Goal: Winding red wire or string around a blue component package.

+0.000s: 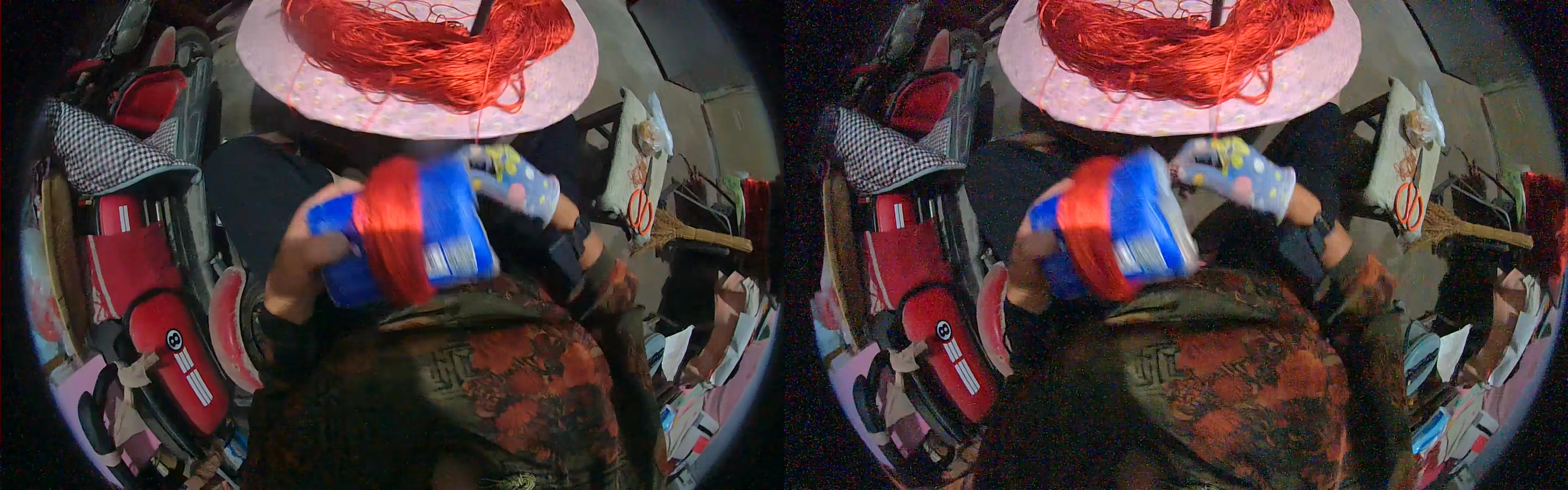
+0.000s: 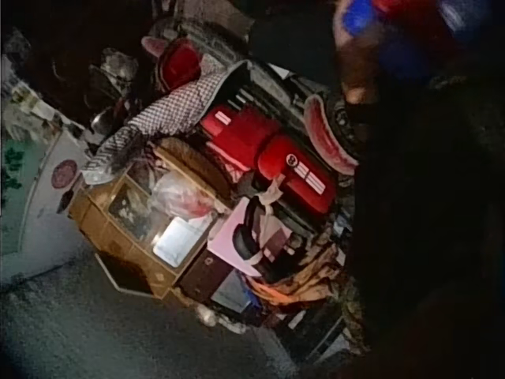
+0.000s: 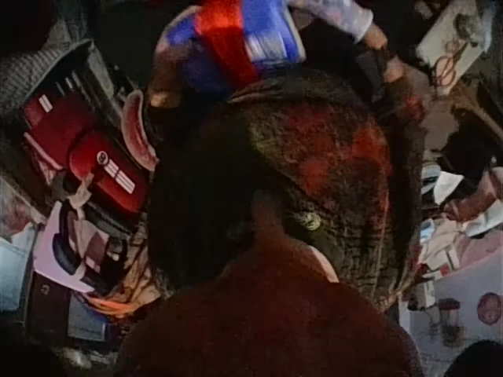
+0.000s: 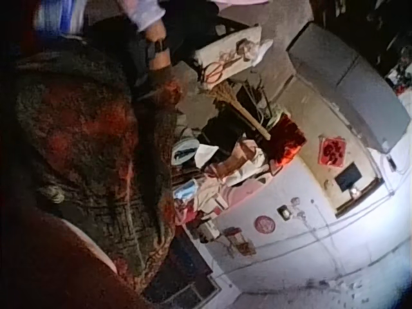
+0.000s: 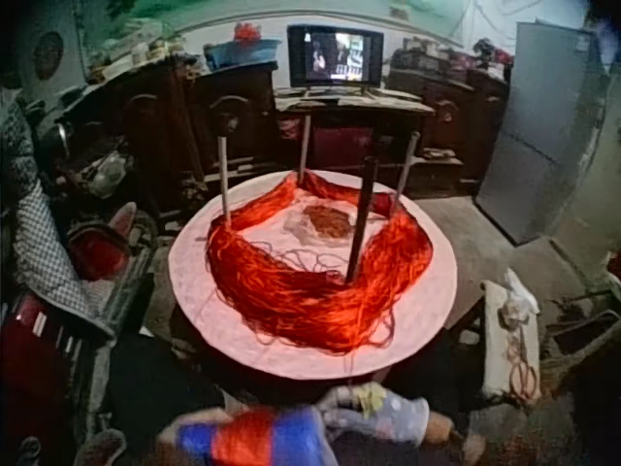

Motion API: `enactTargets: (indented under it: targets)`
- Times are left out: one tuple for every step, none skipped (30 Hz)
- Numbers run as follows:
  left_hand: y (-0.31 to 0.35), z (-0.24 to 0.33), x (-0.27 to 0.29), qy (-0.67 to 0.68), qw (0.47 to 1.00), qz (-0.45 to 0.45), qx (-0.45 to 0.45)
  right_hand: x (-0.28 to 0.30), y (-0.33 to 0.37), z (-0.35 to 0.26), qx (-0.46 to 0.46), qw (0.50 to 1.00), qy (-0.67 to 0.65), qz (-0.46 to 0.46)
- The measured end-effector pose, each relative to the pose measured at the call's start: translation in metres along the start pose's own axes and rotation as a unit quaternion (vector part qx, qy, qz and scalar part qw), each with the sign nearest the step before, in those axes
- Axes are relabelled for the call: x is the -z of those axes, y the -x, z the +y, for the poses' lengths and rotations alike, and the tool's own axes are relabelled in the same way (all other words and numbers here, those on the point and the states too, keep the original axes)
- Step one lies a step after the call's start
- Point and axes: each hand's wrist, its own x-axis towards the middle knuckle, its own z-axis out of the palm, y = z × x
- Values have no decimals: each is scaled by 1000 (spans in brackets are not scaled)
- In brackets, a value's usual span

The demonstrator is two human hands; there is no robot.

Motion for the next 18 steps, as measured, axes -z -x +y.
enactTargets:
  targets:
    - [-2, 1, 0, 1, 1000, 2, -1, -10, 10, -2, -8, 1000, 9, -6]
    - [-8, 2, 2, 10, 999, 38, -19, -19, 20, -6, -33, 997, 59, -28]
    - [-15, 2, 1, 17, 997, 73, -33, -27, 23, -5, 57, 978, 197, -28]
    - [-18, -2, 3, -1, 992, 119, -41, -32, 19, -21, 85, 938, 323, -90]
    - [-19, -6, 10, -1, 992, 124, -40, -32, 14, -42, 113, 878, 441, -150]
    - [-22, -10, 17, -146, 981, 119, -42, -27, 13, -57, 108, 877, 443, -150]
    - [-24, -12, 20, -291, 949, 114, -45, -22, 10, -70, 117, 898, 398, -147]
    - [-24, -13, 20, -322, 942, 94, -9, -19, 7, -77, 126, 917, 351, -145]
    - [-21, -13, 20, -323, 941, 100, -9, -13, -5, -69, 197, 925, 309, -102]
    - [-20, -12, 18, -321, 945, 28, 47, -3, -13, -72, 159, 948, 265, -81]
    - [-19, -9, 16, -317, 942, -43, 102, 6, -20, -75, 121, 966, 220, -60]
    - [-18, -5, 6, -239, 957, -80, 146, 14, -20, -61, 49, 990, 125, -31]
    - [-13, -1, 6, -241, 957, -74, 145, 18, -28, -55, 19, 995, 96, -32]
    - [-9, 4, 8, -210, 961, -122, 132, 18, -29, -40, 23, 997, 62, -31]
    - [-12, 4, 9, -172, 960, -185, 118, 19, -24, -21, 17, 999, 39, -22]
    - [-6, 9, 1, -173, 961, -181, 116, 13, -17, -5, -7, 1000, 2, -16]
    - [0, 14, -17, -72, 991, -54, 102, 6, -6, 2, -34, 999, -32, -7]
    - [8, 19, -33, 29, 993, 84, 82, -3, 2, -3, -32, 999, -13, -27]
